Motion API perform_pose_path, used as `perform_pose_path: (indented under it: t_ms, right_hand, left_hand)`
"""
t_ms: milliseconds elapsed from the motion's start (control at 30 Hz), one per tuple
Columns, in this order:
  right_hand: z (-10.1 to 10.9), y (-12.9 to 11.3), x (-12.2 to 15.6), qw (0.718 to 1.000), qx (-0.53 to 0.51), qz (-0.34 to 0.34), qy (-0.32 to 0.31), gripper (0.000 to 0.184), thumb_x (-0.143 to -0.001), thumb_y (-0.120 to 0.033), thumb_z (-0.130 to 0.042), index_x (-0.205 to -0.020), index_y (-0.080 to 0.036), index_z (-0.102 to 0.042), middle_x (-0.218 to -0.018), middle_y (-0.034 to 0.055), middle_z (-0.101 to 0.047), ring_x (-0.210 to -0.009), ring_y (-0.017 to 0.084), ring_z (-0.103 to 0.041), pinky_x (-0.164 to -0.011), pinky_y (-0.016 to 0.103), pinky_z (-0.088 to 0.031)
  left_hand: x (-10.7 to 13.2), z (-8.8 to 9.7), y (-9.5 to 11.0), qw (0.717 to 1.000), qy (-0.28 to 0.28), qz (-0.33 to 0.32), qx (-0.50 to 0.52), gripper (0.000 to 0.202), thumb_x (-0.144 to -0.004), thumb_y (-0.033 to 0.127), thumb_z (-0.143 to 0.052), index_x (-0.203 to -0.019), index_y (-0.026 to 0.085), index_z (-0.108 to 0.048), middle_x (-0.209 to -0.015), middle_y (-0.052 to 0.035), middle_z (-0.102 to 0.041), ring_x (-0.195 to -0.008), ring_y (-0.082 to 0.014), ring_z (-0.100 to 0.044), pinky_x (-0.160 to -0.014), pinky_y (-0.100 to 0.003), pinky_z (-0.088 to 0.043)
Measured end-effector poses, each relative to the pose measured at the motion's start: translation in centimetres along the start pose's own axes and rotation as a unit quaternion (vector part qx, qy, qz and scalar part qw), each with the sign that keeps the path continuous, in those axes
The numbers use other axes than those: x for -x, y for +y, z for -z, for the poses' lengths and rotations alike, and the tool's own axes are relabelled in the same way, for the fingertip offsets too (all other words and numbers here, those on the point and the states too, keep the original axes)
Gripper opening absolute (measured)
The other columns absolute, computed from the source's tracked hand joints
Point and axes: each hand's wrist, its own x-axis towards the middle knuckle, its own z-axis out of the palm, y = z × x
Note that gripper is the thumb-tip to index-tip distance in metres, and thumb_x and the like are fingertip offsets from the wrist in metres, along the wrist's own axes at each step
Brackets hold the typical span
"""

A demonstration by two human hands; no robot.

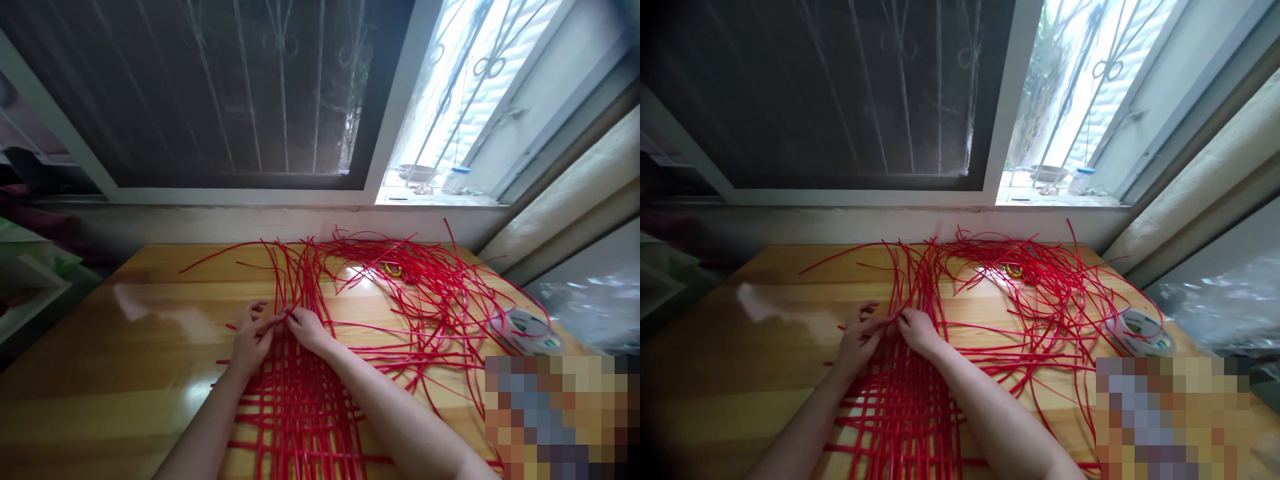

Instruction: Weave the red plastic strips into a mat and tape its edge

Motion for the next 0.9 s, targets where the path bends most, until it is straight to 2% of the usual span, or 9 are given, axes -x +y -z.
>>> perform_pose_path:
  t_ms: [67,133,233,333,433,533,633,833,900]
  right_hand:
    - [0.0,0.0,0.0,1.000,-0.026,0.011,0.000,0.018,-0.080,-0.013,-0.046,-0.087,-0.020,-0.060,-0.085,0.0012,-0.064,-0.081,0.015,-0.058,-0.070,0.023,-0.041]
    - [-0.1,-0.1,0.0,0.999,-0.037,0.019,0.003,0.017,-0.078,-0.013,-0.047,-0.087,-0.021,-0.060,-0.085,0.0007,-0.064,-0.080,0.015,-0.058,-0.070,0.023,-0.042]
    - [0.0,-0.3,0.2,0.999,-0.030,0.012,0.015,0.011,-0.078,-0.017,-0.049,-0.085,-0.019,-0.058,-0.078,0.0008,-0.063,-0.072,0.014,-0.057,-0.066,0.023,-0.043]
    - [0.3,-0.7,0.7,0.998,-0.033,0.027,0.048,0.013,-0.078,-0.018,-0.047,-0.090,-0.018,-0.054,-0.077,0.0008,-0.061,-0.068,0.012,-0.056,-0.063,0.022,-0.043]
    - [0.8,-0.9,1.3,0.992,0.046,0.089,0.081,0.019,-0.078,-0.017,-0.048,-0.095,-0.018,-0.054,-0.085,0.0032,-0.060,-0.076,0.014,-0.055,-0.070,0.024,-0.043]
    - [1.0,-0.8,1.8,0.976,0.156,0.130,0.073,0.020,-0.076,-0.023,-0.055,-0.095,-0.018,-0.059,-0.092,0.0058,-0.058,-0.088,0.017,-0.051,-0.077,0.028,-0.041]
    - [1.1,-0.7,1.8,0.966,0.213,0.144,0.035,0.021,-0.075,-0.029,-0.060,-0.094,-0.019,-0.062,-0.090,0.0057,-0.058,-0.089,0.018,-0.048,-0.080,0.030,-0.040]
    - [1.2,-0.9,1.7,0.956,0.231,0.179,-0.028,0.018,-0.076,-0.022,-0.056,-0.093,-0.020,-0.064,-0.085,0.0037,-0.060,-0.085,0.017,-0.049,-0.078,0.028,-0.037]
    - [1.3,-1.1,1.7,0.956,0.227,0.179,-0.050,0.019,-0.077,-0.021,-0.054,-0.094,-0.021,-0.064,-0.084,0.0033,-0.061,-0.082,0.016,-0.051,-0.075,0.027,-0.037]
  left_hand:
    - [0.0,-0.1,0.3,1.000,-0.026,0.005,0.009,0.023,-0.079,0.027,-0.051,-0.097,0.029,-0.065,-0.116,-0.0045,-0.045,-0.100,-0.0190,-0.047,-0.088,-0.036,-0.041]
    - [0.0,-0.2,0.4,0.999,-0.029,0.033,0.031,0.031,-0.080,0.029,-0.051,-0.111,0.028,-0.057,-0.116,-0.0054,-0.046,-0.100,-0.0183,-0.048,-0.088,-0.035,-0.042]
    - [0.0,-0.2,0.1,0.993,0.007,0.105,0.053,0.039,-0.084,0.031,-0.043,-0.121,0.023,-0.045,-0.106,-0.0061,-0.054,-0.093,-0.0169,-0.053,-0.084,-0.033,-0.044]
    - [-0.2,0.2,-0.7,0.983,0.054,0.176,0.024,0.038,-0.085,0.025,-0.035,-0.122,0.019,-0.041,-0.096,-0.0054,-0.059,-0.087,-0.0167,-0.056,-0.081,-0.033,-0.045]
    - [-0.4,0.6,-1.5,0.968,0.058,0.244,-0.028,0.045,-0.081,0.017,-0.036,-0.126,0.019,-0.034,-0.094,-0.0049,-0.061,-0.083,-0.0168,-0.058,-0.077,-0.032,-0.046]
    - [-0.5,0.9,-1.7,0.955,0.039,0.285,-0.074,0.056,-0.075,0.011,-0.040,-0.129,0.019,-0.027,-0.101,-0.0057,-0.060,-0.086,-0.0181,-0.058,-0.076,-0.032,-0.046]
    - [-0.6,1.2,-1.3,0.953,0.017,0.278,-0.120,0.056,-0.072,0.007,-0.039,-0.126,0.017,-0.032,-0.103,-0.0075,-0.059,-0.091,-0.0203,-0.058,-0.077,-0.035,-0.046]
    - [-0.4,1.5,-1.5,0.938,-0.058,0.223,-0.260,0.046,-0.070,0.004,-0.039,-0.113,0.014,-0.049,-0.101,-0.0155,-0.054,-0.087,-0.0256,-0.058,-0.074,-0.040,-0.047]
    - [-0.4,1.6,-1.3,0.934,-0.052,0.207,-0.286,0.045,-0.068,0.003,-0.041,-0.111,0.013,-0.052,-0.102,-0.0169,-0.052,-0.090,-0.0275,-0.056,-0.076,-0.042,-0.046]
